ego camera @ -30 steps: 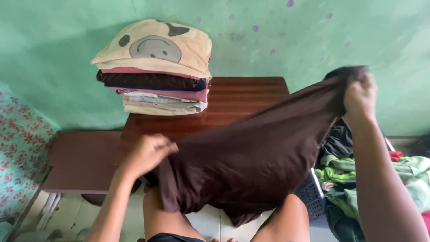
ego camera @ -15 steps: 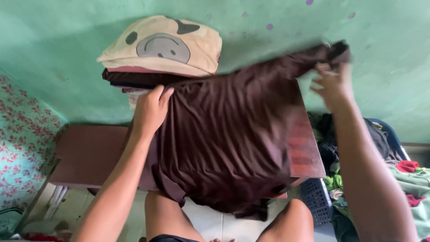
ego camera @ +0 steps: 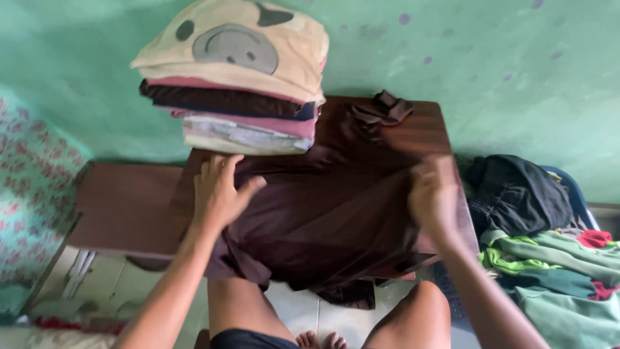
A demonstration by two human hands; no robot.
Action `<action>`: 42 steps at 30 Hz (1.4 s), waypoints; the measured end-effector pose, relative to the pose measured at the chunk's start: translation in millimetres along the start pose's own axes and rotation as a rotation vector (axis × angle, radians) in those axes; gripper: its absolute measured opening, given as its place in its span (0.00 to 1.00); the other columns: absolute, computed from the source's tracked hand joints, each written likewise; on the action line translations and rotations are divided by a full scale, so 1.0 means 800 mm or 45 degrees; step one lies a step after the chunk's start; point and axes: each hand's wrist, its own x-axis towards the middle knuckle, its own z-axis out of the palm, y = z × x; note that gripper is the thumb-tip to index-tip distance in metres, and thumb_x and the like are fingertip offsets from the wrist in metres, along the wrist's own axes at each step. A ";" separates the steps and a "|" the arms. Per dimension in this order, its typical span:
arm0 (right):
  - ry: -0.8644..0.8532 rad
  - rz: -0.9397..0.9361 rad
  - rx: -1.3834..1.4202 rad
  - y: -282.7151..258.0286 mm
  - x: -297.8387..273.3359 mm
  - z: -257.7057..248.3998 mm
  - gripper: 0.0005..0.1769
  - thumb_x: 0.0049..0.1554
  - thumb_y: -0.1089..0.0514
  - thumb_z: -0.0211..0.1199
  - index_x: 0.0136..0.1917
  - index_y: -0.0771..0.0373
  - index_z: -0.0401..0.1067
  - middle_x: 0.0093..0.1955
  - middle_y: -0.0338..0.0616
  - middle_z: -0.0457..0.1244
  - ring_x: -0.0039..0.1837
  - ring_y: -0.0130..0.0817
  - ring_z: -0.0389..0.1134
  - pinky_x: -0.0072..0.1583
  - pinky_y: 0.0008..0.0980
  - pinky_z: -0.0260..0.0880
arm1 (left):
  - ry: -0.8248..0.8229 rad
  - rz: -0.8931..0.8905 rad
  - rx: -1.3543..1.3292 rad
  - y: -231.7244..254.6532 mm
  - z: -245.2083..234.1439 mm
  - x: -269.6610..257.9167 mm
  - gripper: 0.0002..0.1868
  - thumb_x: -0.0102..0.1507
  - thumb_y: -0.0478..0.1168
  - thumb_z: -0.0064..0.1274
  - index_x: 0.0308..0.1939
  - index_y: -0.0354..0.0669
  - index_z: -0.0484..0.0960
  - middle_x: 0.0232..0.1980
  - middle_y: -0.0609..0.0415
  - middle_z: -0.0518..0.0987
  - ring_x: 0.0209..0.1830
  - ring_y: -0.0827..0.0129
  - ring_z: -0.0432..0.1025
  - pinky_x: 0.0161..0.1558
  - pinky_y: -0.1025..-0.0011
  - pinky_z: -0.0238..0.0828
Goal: Folding a piece of brown clothing on a table and stacking it with other laundry.
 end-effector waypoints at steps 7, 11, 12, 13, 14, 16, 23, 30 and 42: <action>-0.028 0.424 -0.013 -0.017 0.076 -0.056 0.11 0.70 0.54 0.59 0.58 0.64 0.66 0.35 0.47 0.57 0.36 0.34 0.54 0.40 0.40 0.56 | 0.075 -0.135 0.209 0.042 -0.051 -0.096 0.25 0.62 0.60 0.52 0.44 0.40 0.78 0.47 0.46 0.75 0.47 0.47 0.69 0.47 0.50 0.62; 0.093 0.186 -0.002 0.022 0.109 -0.073 0.11 0.70 0.56 0.61 0.59 0.65 0.66 0.38 0.41 0.57 0.39 0.30 0.56 0.42 0.37 0.58 | 0.152 -0.351 -0.274 -0.006 -0.031 -0.060 0.15 0.75 0.45 0.46 0.40 0.36 0.73 0.37 0.38 0.75 0.38 0.41 0.71 0.36 0.51 0.64; 0.194 0.085 0.008 0.041 0.117 -0.082 0.10 0.73 0.57 0.61 0.59 0.65 0.65 0.41 0.44 0.55 0.41 0.32 0.53 0.44 0.40 0.55 | 0.197 -0.368 -0.435 -0.018 -0.026 -0.043 0.15 0.78 0.41 0.44 0.41 0.32 0.72 0.34 0.33 0.73 0.34 0.36 0.70 0.33 0.51 0.63; 0.198 0.085 0.004 0.049 0.133 -0.095 0.10 0.73 0.57 0.61 0.59 0.65 0.65 0.41 0.44 0.55 0.41 0.32 0.53 0.44 0.40 0.55 | 0.197 -0.365 -0.440 -0.007 -0.048 -0.017 0.15 0.78 0.41 0.44 0.41 0.32 0.72 0.34 0.33 0.73 0.34 0.36 0.70 0.33 0.51 0.63; 0.293 -0.069 -0.109 0.058 0.146 -0.109 0.06 0.73 0.62 0.56 0.59 0.67 0.63 0.46 0.47 0.56 0.47 0.34 0.56 0.52 0.40 0.59 | 0.158 -0.305 -0.476 0.006 -0.070 0.009 0.14 0.77 0.42 0.44 0.43 0.34 0.73 0.36 0.37 0.76 0.37 0.40 0.74 0.35 0.54 0.68; 0.393 -0.218 -0.230 0.046 0.162 -0.139 0.02 0.73 0.67 0.52 0.58 0.68 0.61 0.52 0.50 0.58 0.53 0.37 0.58 0.60 0.41 0.63 | 0.114 -0.235 -0.521 0.029 -0.105 0.047 0.13 0.76 0.42 0.44 0.45 0.35 0.75 0.38 0.40 0.80 0.39 0.45 0.78 0.38 0.57 0.72; 0.410 -0.103 -0.285 0.079 0.171 -0.174 0.05 0.73 0.67 0.52 0.61 0.68 0.60 0.55 0.55 0.60 0.57 0.44 0.62 0.61 0.47 0.63 | -0.272 0.002 0.174 -0.053 -0.092 0.052 0.16 0.57 0.38 0.64 0.49 0.43 0.84 0.48 0.47 0.82 0.46 0.50 0.78 0.45 0.56 0.75; 0.296 0.228 -0.293 0.116 0.146 -0.129 0.10 0.71 0.60 0.59 0.61 0.66 0.64 0.49 0.60 0.64 0.51 0.53 0.67 0.55 0.51 0.67 | 0.017 -0.039 -0.325 -0.099 -0.086 0.067 0.10 0.69 0.34 0.51 0.52 0.38 0.85 0.46 0.40 0.83 0.45 0.46 0.78 0.44 0.59 0.74; -0.200 -0.256 -0.265 0.118 0.023 -0.066 0.24 0.55 0.68 0.57 0.63 0.52 0.70 0.55 0.56 0.68 0.59 0.54 0.72 0.61 0.45 0.73 | -0.036 -0.189 0.453 -0.097 -0.051 0.033 0.10 0.64 0.47 0.60 0.34 0.45 0.88 0.40 0.41 0.77 0.43 0.44 0.73 0.40 0.52 0.72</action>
